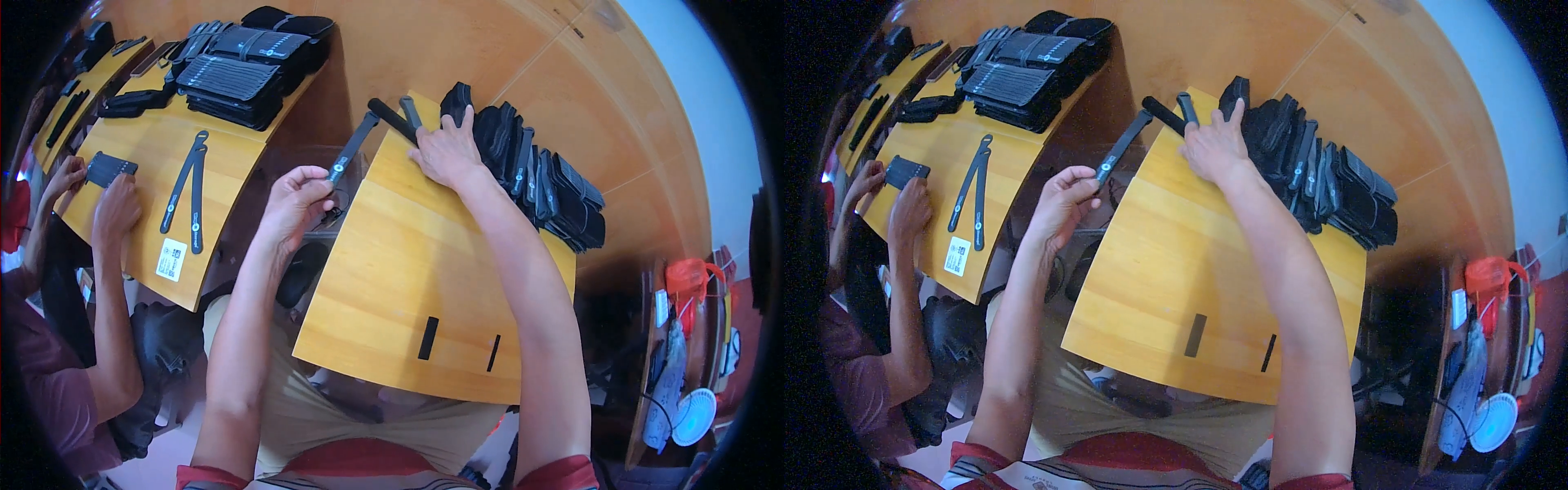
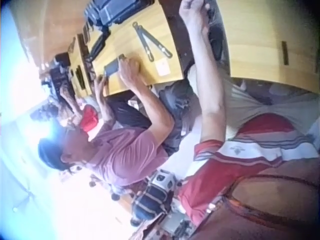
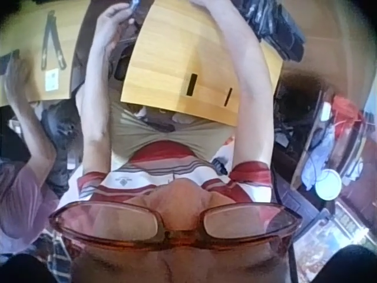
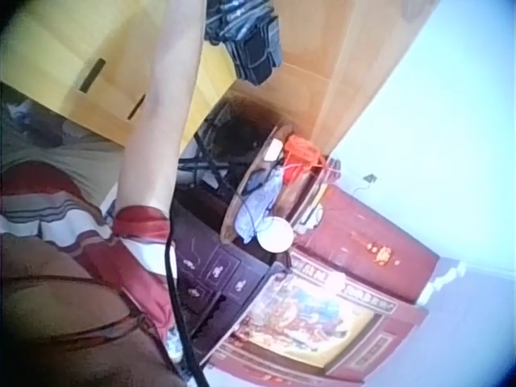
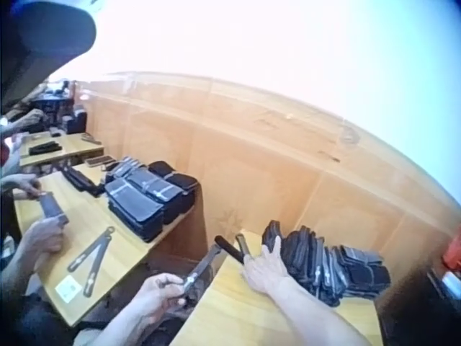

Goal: Assembling black textile components by bundling folded fabric pieces and attaching buckles to straps.

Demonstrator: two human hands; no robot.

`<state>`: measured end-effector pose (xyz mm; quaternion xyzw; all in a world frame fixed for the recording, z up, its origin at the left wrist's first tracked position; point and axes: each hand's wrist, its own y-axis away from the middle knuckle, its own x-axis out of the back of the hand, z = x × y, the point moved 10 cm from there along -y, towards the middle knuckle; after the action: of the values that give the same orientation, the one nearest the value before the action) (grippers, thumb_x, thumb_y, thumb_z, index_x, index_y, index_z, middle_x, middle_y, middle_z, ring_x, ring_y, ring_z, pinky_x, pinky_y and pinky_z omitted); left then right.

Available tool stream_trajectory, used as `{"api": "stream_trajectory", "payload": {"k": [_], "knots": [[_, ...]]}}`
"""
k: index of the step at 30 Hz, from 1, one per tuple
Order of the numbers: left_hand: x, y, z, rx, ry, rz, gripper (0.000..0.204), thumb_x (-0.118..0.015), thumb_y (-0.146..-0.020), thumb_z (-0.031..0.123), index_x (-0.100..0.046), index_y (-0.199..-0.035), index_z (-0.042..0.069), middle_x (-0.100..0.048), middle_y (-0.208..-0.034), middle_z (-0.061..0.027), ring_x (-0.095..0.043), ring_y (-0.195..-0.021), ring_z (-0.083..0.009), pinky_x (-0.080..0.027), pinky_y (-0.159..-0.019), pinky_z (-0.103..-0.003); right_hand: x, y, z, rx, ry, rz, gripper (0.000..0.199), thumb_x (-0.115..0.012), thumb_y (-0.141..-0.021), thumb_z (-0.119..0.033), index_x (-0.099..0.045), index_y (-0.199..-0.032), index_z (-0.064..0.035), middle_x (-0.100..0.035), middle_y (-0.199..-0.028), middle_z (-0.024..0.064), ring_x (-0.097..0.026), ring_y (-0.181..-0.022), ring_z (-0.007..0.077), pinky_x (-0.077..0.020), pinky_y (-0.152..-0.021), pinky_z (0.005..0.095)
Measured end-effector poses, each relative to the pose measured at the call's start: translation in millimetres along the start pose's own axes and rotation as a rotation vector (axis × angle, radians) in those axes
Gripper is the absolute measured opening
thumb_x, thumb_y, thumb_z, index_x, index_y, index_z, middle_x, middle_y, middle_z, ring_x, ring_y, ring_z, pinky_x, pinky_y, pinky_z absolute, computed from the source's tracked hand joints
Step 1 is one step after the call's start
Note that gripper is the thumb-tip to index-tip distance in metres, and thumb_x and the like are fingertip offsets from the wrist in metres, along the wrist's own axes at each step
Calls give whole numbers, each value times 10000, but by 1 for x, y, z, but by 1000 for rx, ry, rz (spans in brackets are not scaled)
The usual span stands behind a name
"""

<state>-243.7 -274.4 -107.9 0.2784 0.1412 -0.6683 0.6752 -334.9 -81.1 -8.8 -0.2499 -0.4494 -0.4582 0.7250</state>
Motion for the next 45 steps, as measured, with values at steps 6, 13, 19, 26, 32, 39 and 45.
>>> {"api": "stream_trajectory", "payload": {"k": [6, 13, 19, 26, 32, 39, 45], "knots": [[4, -14, -20, 26, -142, 11, 170, -672, -881, -27, -635, -1031, 45, -659, -863, -35, -624, -730, -81, -524, -667, -207, 2, -36, -7, -85, -4, -49, 282, -601, -913, -222, -674, -1113, -37, -732, -1032, 142, -639, -1096, 348, -217, -1097, 724], [-13, -25, -17, -41, -238, -83, 166, -665, -893, -21, -615, -1037, 44, -657, -856, -9, -608, -703, -62, -500, -634, -190, -13, -54, 8, -185, -145, 12, 238, -594, -861, -121, -648, -1080, -45, -736, -1020, 158, -679, -1064, 334, -422, -945, 570], [-13, -22, -2, -15, -121, -173, 171, -678, -872, -45, -629, -1021, 22, -666, -851, -39, -612, -721, -74, -500, -646, -209, -23, -62, 41, -294, -118, 39, 278, -575, -858, -184, -613, -1093, -39, -725, -973, 212, -711, -904, 388, -491, -816, 543], [5, -24, 5, 8, -56, -63, 227, -685, -871, -50, -617, -1074, 24, -674, -888, -50, -636, -742, -88, -515, -674, -209, -29, -66, 37, -246, -89, -22, 223, -553, -896, -153, -689, -1042, -55, -723, -1043, 188, -700, -984, 353, -432, -962, 566], [-16, -12, 17, -31, -98, -111, 276, -696, -825, -59, -597, -1077, -2, -666, -907, -50, -636, -772, -99, -526, -709, -232, 18, -33, 28, -321, -741, 403, 365, -571, -956, -354, -656, -974, 1, -711, -944, 162, -693, -811, 327, -508, -741, 478], [-37, 7, 12, -135, -277, -191, 356, -712, -778, -53, -587, -1107, 5, -651, -917, -27, -606, -798, -80, -505, -740, -224, 3, 7, -25, -370, -1911, 339, 561, -787, -855, -199, -490, -1277, 21, -685, -854, 62, -646, -687, 109, -559, -636, 268], [-47, 18, -7, -61, -371, -289, 325, -681, -791, -28, -567, -1091, 17, -588, -860, -1, -562, -786, -73, -474, -726, -231, -6, 13, -54, -278, -1880, 127, 439, -780, -864, -242, -600, -1160, 28, -691, -820, 52, -637, -685, 78, -546, -635, 266]]}}
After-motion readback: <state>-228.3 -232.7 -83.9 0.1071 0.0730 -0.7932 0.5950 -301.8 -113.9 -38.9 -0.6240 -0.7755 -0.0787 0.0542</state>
